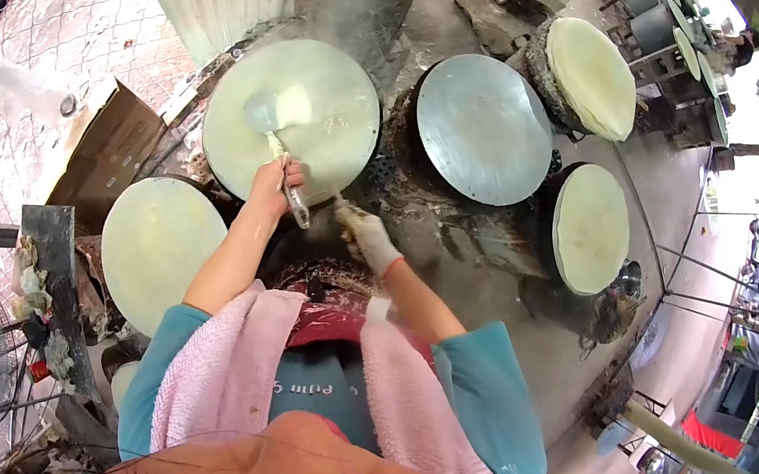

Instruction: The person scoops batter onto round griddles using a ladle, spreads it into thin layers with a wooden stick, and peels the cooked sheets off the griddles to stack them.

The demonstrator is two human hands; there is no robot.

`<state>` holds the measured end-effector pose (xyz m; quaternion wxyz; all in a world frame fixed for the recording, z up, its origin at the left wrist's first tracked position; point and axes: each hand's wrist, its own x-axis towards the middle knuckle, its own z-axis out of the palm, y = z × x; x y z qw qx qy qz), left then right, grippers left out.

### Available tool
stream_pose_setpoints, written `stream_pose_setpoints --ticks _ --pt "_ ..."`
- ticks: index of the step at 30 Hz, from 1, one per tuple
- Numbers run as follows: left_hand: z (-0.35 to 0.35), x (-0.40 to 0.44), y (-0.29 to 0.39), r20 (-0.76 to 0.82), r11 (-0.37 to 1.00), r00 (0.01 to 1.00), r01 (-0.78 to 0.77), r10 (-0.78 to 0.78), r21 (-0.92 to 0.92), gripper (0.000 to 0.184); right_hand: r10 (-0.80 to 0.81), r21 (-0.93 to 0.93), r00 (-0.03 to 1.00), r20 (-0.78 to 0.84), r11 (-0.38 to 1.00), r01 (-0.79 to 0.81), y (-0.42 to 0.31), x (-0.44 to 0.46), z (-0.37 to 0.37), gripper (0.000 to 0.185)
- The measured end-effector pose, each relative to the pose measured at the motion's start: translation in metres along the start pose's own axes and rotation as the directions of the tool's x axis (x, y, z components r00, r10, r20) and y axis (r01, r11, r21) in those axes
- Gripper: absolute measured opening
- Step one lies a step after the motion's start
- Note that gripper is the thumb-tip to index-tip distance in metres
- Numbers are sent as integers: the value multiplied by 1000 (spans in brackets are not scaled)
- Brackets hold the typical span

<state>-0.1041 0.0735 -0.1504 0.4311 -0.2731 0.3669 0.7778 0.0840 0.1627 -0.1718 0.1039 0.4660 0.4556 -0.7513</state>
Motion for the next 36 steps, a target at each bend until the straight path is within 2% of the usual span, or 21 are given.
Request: stream_pose_setpoints --ticks 2,4,6,8,9,10,11,13,15,16,19,22,24,26,29,30,31,32,34,35,36 --pt "-22 21 -9 172 954 971 -202 166 223 10 33 34 991 126 999 -38 -12 -10 20 29" --pt "-33 24 5 505 986 863 -110 32 126 10 -17 37 986 166 999 11 -29 -13 7 28" --pt "-40 29 37 884 862 443 496 -150 -102 14 -158 62 979 132 987 151 -37 -13 -32 27" --pt "-8 0 46 774 889 593 448 -220 -91 22 -229 110 973 14 968 226 -39 -16 -54 30" --pt "11 -3 44 661 909 696 413 -279 -52 22 -440 -23 893 91 896 444 -22 8 -64 26" --pt "41 -18 36 521 971 823 149 -225 185 23 -626 -120 762 163 754 646 -4 31 -75 23" --pt "67 -22 25 524 956 826 57 -207 289 24 -323 -175 926 196 917 358 17 60 -89 22" --pt "109 -32 5 542 877 829 -151 -139 456 26 -408 -72 897 169 903 424 -1 17 -106 25" --pt "159 -37 -30 520 796 846 -234 -116 558 25 -453 294 890 -41 846 444 -3 -7 -151 26" --pt "179 -33 -47 516 753 849 -266 -112 601 25 -318 105 910 -267 929 356 -32 -50 -176 28" --pt "232 0 -114 593 763 767 -226 -244 606 25 -472 306 728 -497 689 657 -13 -49 -263 35" --pt "279 40 -199 509 709 820 -196 -260 678 21 -609 -169 432 -665 686 708 6 -9 -335 34" --pt "290 80 -256 496 729 824 -160 -273 666 19 -668 -509 419 -615 742 437 3 5 -357 41" --pt "283 120 -307 475 737 864 -213 -165 642 14 -478 -671 644 -598 737 -77 -22 -30 -360 52" --pt "291 106 -314 437 400 886 -460 154 792 19 -418 -629 618 -666 759 -166 -12 -29 -384 53" --pt "289 94 -305 439 244 859 -500 264 831 21 -612 -530 454 -648 790 309 26 11 -394 48" --pt "283 91 -297 502 143 781 -583 371 800 23 -592 -569 505 -628 792 221 19 12 -389 44" --pt "276 89 -286 564 31 684 -648 463 761 25 -344 -152 752 -562 937 315 -6 -5 -378 43" --pt "262 98 -259 735 -258 345 -780 584 571 24 -112 340 952 -284 917 209 -41 -18 -358 36" --pt "254 106 -243 807 -430 96 -807 582 405 20 -246 115 883 -400 942 314 -44 -14 -360 34" --pt "254 87 -227 678 -68 511 -771 528 634 16 -391 -124 787 -478 917 380 -44 -12 -366 31"
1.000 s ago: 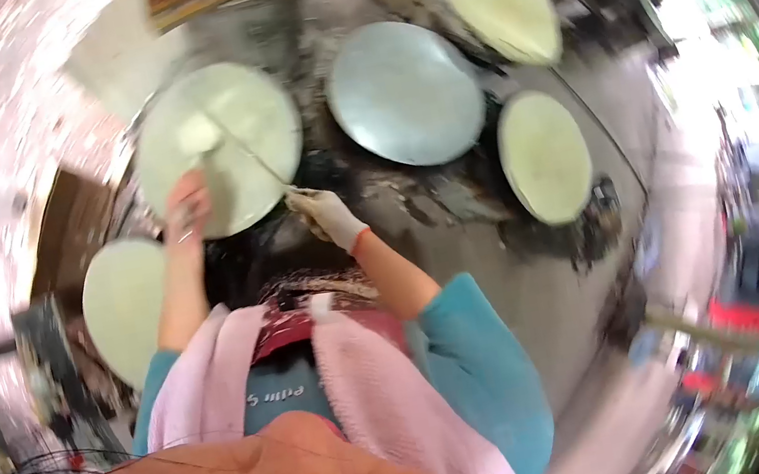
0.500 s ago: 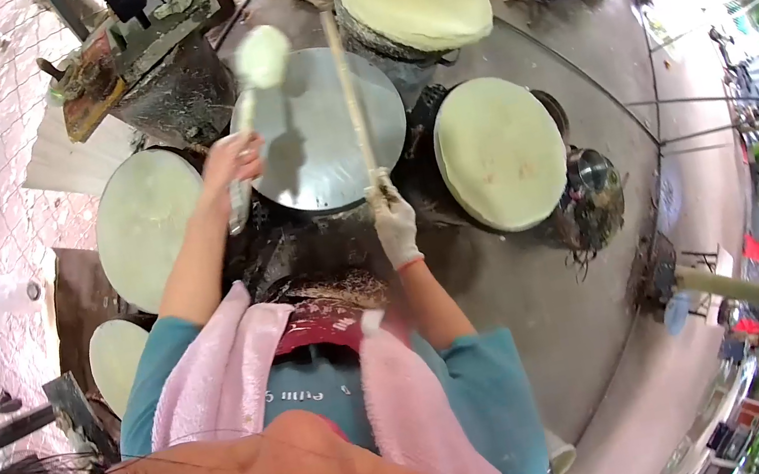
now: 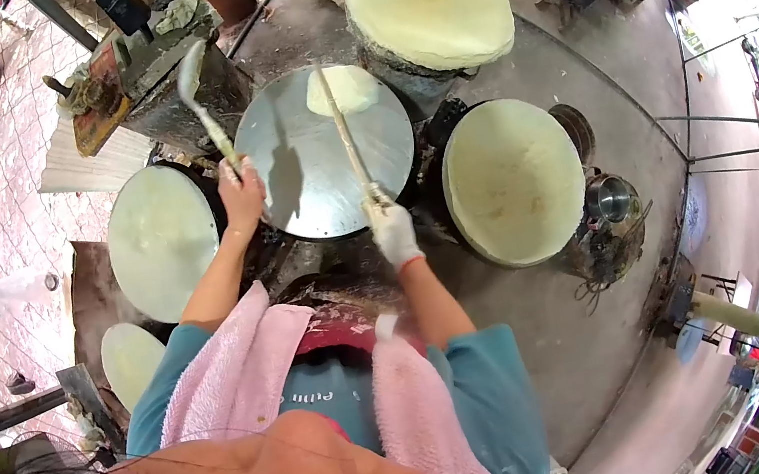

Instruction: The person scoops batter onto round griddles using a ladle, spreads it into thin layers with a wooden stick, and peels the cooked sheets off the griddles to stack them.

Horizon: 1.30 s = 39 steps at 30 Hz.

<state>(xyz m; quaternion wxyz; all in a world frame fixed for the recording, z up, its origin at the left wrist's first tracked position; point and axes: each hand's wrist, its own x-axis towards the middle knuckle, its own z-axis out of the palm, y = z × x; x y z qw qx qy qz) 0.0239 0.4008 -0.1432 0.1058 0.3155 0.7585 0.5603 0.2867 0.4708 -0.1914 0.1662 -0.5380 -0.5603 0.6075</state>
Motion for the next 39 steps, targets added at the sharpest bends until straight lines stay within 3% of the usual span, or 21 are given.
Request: stream_pose_setpoints --ticks 1,2,3,5,6,7,9,11,12,13,15,16,17,19,22,24,28,32,34,36,39 --pt "-19 -4 16 109 970 981 177 -161 -166 14 -176 -194 982 -73 968 159 3 3 -6 29" --pt "-33 -7 19 134 961 977 189 -164 -204 13 -351 -177 913 -208 932 317 14 8 -10 28" --pt "-46 -6 15 155 948 974 200 -165 -249 13 -332 3 897 -291 938 347 53 31 -13 28" --pt "-61 -14 -19 118 982 980 171 -161 -79 17 -56 208 990 -131 975 82 38 16 -8 27" --pt "-68 -19 -14 143 958 956 271 -256 -97 17 126 336 992 -9 935 -115 13 5 8 26" --pt "-74 -24 -27 198 936 927 342 -320 -89 17 314 258 941 129 905 -337 -13 -1 14 30" --pt "-83 -37 -54 192 954 938 300 -290 -24 15 265 217 950 164 930 -297 -31 3 28 31" --pt "-100 -50 -59 166 941 932 336 -324 -48 14 -12 130 997 79 991 2 -7 21 14 27" --pt "-107 -53 -56 145 942 935 332 -323 -47 14 -227 5 971 -74 974 228 -5 23 1 27" --pt "-114 -56 -53 123 943 939 329 -322 -45 14 -317 -9 944 -93 948 317 5 32 -17 32" --pt "-125 -61 -38 69 955 953 295 -294 -3 14 -17 104 998 -59 994 23 3 38 -35 35" --pt "-128 -60 -23 115 883 885 462 -452 -86 15 37 192 997 62 980 -49 0 40 -28 33" --pt "-128 -61 -26 109 892 891 448 -440 -60 15 343 122 926 155 924 -363 -45 21 -18 32" --pt "-128 -67 -34 92 903 900 429 -426 -10 14 353 67 885 304 918 -390 -47 33 -7 30" --pt "-127 -85 -22 -18 952 955 296 -295 82 12 -26 196 948 317 980 -39 -19 64 -26 24" --pt "-123 -87 13 -62 939 939 334 -339 -80 12 -168 149 969 183 979 141 -12 95 -63 23" --pt "-98 -92 40 -109 903 909 375 -403 -210 12 338 -140 875 346 941 -308 -57 101 -68 30" --pt "-89 -102 49 -74 773 791 566 -607 -288 7 174 -113 802 571 985 -133 -56 94 -49 38" --pt "-86 -114 41 -123 754 771 556 -625 -349 8 -86 -5 880 467 995 99 -42 128 -64 35" --pt "-87 -124 40 -200 805 786 534 -585 -258 12 -134 20 900 415 990 138 -42 166 -81 34" --pt "-84 -133 37 -234 754 718 604 -655 -257 16 279 -321 821 499 939 -124 -98 143 -76 34"
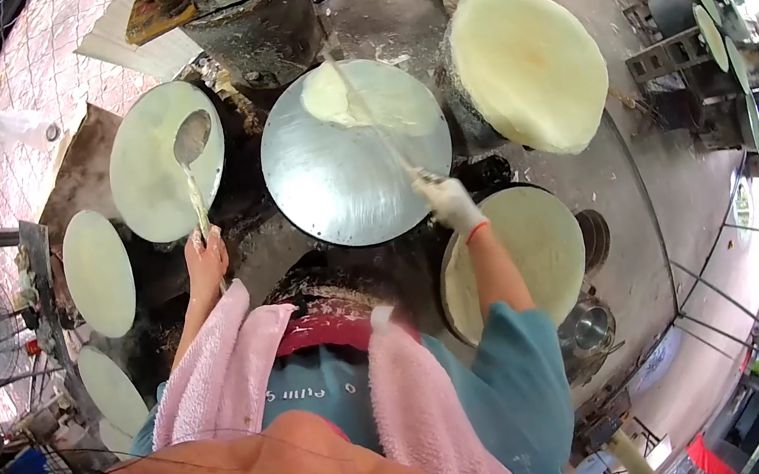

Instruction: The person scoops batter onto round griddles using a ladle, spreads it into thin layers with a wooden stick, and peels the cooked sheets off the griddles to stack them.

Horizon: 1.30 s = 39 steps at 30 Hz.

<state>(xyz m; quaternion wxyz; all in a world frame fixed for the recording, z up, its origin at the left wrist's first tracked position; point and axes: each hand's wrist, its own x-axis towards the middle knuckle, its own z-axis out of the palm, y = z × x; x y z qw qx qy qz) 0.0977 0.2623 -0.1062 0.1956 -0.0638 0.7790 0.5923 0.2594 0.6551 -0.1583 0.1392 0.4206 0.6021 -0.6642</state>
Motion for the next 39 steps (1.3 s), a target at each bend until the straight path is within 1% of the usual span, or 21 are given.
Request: stream_pose_setpoints --ticks 2,3,4,6,8,10,12,13,15,16,18,19,20,22,25,28,30,32,34,37,39 --pt "-2 -3 -12 -26 994 999 -44 47 95 18 -119 89 974 194 991 104 24 15 15 32" --pt "-5 -3 -20 -31 980 995 -92 99 175 18 -16 38 974 227 999 8 29 13 12 32" --pt "-7 -3 -27 -27 957 988 -141 153 253 18 -52 43 974 221 998 44 30 16 5 33" --pt "-3 -12 -14 -47 982 997 -46 56 184 17 -121 52 971 207 992 113 29 15 -15 33" --pt "-4 -13 -14 -57 992 998 17 -10 127 17 -281 99 955 97 957 272 16 34 -42 30" --pt "-4 -14 -19 -52 991 997 65 -59 118 17 -205 -6 976 74 979 206 7 62 -51 32" --pt "-5 -20 -16 -48 982 984 177 -174 66 16 87 -270 965 248 963 -18 -28 34 -33 36" --pt "-9 -19 -33 -78 989 992 112 -104 101 17 79 -256 954 288 967 -2 -18 32 -28 35" --pt "-14 -28 -36 -91 972 991 114 -97 205 19 47 -229 936 348 973 36 -6 22 -26 34" --pt "-16 -30 -36 -96 960 991 114 -92 257 19 95 -245 936 338 969 -10 -10 14 -32 36" --pt "-22 -26 -47 -98 925 995 25 13 380 21 -70 -193 942 329 971 139 3 34 -54 38" --pt "-22 -22 -43 -91 900 995 -5 50 437 21 -96 -115 949 301 984 136 3 48 -63 39" --pt "-21 -18 -40 -82 870 993 -36 87 492 21 -242 -37 934 262 965 260 0 63 -63 41" --pt "-16 -2 -39 -37 818 983 -126 177 561 22 -206 -218 944 259 939 265 -14 82 -55 42" --pt "-5 26 -39 43 713 955 -248 293 656 22 112 -442 926 360 895 64 -35 49 -42 43" --pt "12 51 -38 131 625 928 -334 348 705 22 31 -337 907 420 933 125 -16 25 -61 36" --pt "26 59 -28 206 580 931 -349 300 736 23 -255 -109 902 349 945 309 0 39 -74 36" --pt "37 69 -28 246 485 932 -350 267 801 24 -229 -177 956 181 949 261 -4 55 -85 36" --pt "44 68 -27 272 393 935 -344 227 853 24 -425 -114 876 228 882 457 29 118 -76 35" --pt "38 53 -26 290 279 941 -329 174 902 22 -29 -350 929 368 922 167 -8 72 -38 36" --pt "21 27 -29 323 245 935 -351 148 904 21 87 -412 925 369 908 79 0 53 -34 36"
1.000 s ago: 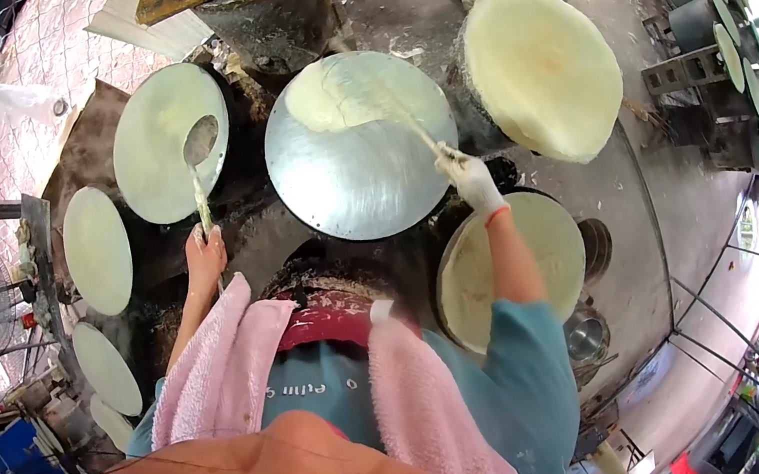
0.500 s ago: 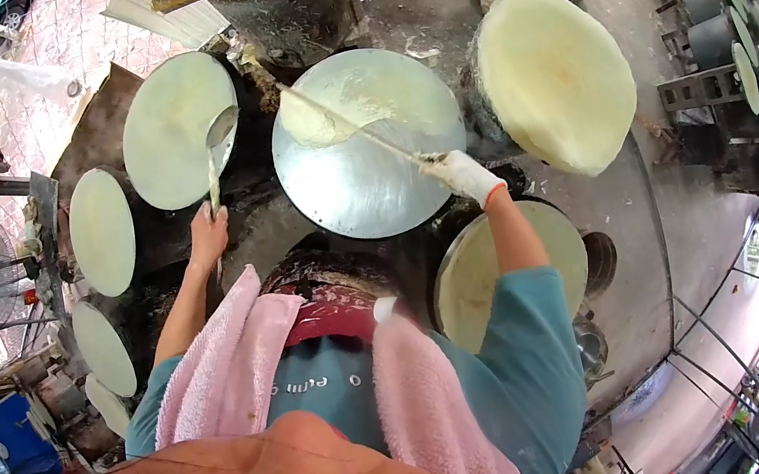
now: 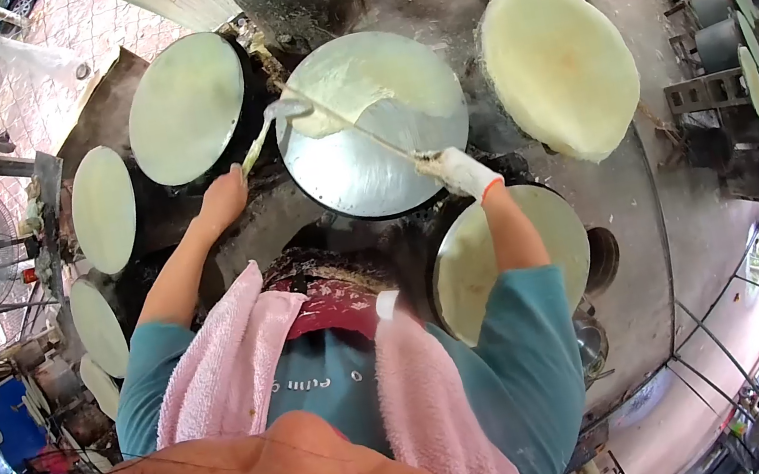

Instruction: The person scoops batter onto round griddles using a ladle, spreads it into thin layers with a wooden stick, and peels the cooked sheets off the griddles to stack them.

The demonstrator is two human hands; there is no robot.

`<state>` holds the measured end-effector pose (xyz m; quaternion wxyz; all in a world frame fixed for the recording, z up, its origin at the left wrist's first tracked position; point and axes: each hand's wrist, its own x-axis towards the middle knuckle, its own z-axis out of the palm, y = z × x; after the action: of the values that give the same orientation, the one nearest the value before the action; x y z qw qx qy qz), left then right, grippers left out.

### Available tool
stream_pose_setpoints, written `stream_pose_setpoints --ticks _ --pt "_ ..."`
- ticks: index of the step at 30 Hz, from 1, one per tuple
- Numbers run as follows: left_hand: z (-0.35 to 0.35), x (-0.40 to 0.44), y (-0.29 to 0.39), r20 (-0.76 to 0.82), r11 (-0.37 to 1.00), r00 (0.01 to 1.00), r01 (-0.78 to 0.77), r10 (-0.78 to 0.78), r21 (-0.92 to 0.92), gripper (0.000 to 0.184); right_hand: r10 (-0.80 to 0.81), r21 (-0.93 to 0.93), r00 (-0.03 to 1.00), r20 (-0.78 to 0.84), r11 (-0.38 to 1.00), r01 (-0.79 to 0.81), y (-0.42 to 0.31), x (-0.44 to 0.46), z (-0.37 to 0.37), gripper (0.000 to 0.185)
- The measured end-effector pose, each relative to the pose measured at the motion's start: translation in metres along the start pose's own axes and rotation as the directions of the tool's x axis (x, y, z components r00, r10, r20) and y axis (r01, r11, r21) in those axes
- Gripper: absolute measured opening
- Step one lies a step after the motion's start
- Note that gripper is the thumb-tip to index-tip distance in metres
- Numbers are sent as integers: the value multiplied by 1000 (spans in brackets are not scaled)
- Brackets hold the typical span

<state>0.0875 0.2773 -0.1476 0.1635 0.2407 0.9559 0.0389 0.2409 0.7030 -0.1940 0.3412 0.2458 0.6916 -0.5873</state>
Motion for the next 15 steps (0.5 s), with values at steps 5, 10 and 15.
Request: stream_pose_setpoints --ticks 5,10,15 --pt "0 -86 1 151 996 985 -86 82 23 16 -112 -86 994 -4 990 111 23 -75 38 34" --pt "21 -98 -14 332 968 930 -79 157 -238 23 2 725 999 -54 688 38 24 -118 138 38" --pt "-25 -84 -68 82 775 963 -155 257 -613 28 -166 868 975 -151 450 211 -33 -8 251 24"
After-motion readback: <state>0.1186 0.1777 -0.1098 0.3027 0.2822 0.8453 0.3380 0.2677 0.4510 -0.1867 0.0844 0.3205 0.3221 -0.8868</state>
